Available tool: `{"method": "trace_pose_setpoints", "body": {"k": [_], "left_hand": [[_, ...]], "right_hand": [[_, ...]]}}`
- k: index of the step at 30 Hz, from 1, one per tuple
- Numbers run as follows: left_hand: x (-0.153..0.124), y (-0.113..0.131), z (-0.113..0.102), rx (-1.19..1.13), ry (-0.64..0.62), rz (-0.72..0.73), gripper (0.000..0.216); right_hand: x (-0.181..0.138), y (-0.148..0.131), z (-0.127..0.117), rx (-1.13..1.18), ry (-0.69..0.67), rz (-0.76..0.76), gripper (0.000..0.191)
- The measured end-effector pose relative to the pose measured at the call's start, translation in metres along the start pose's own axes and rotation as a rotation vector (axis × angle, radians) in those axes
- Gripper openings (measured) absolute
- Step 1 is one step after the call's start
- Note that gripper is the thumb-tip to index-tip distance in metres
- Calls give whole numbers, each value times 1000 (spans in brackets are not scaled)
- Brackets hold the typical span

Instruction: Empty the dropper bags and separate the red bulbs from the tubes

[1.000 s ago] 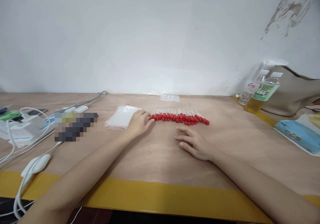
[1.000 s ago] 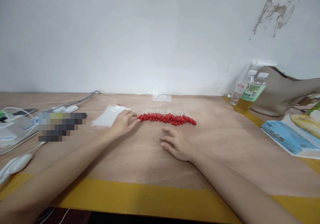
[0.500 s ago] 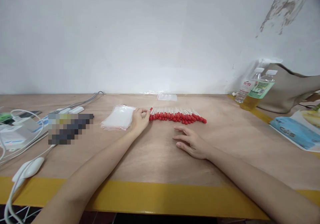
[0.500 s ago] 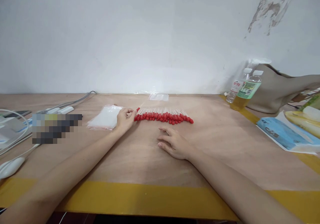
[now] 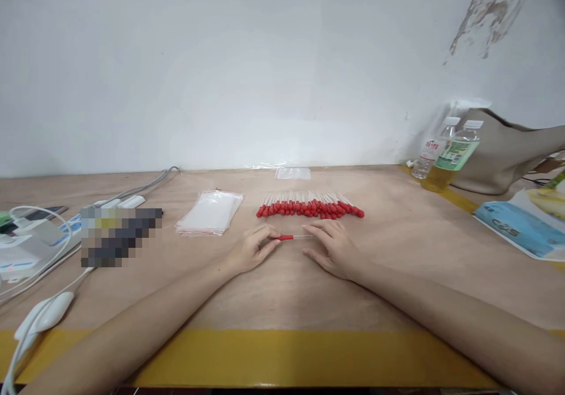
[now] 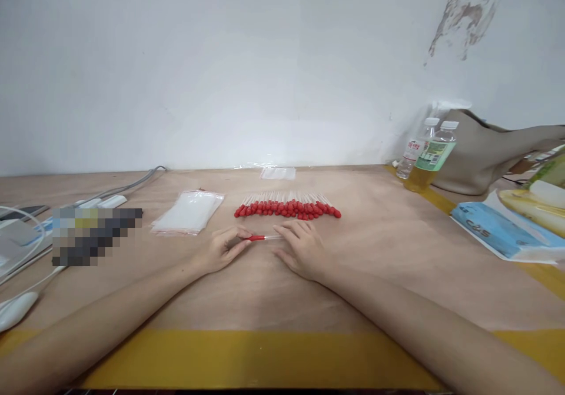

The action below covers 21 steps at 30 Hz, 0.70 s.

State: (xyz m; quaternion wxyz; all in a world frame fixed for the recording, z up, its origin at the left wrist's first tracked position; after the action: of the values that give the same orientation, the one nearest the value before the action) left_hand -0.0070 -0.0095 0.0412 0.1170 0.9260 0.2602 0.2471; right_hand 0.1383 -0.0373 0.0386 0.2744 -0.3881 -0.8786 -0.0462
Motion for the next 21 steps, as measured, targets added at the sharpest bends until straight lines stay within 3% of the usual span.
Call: {"method": "trace_pose_setpoints", "body": {"k": [4, 7, 10, 16, 21], "left_hand": [[2, 0, 2, 5, -38, -4, 13], [4, -2, 1, 22, -35, -40, 18], [13, -4, 4, 56, -26, -41, 28], [31, 2, 16, 105, -32, 59, 22], [31, 5, 20, 193, -83, 30, 23]], "right_hand": [[17, 8, 18, 23, -112, 47, 21], [27, 12, 28, 66, -162, 57, 21], [31, 14, 28, 73, -138, 62, 21], [27, 11, 25, 48, -69, 15, 24], [26, 9, 28, 38, -52, -15, 24]]}}
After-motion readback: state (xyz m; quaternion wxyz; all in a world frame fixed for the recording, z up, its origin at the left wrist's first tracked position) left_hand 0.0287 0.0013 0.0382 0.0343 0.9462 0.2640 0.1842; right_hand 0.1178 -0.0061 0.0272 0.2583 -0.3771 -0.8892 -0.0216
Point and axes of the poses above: each hand's wrist, its own x-axis towards the middle knuckle, its own z-axis out of the palm, y = z × x, the point moved 9 cm from there along x, towards the middle knuckle, and after that the axes turned 13 degrees about -y, right-handed, at the moved point
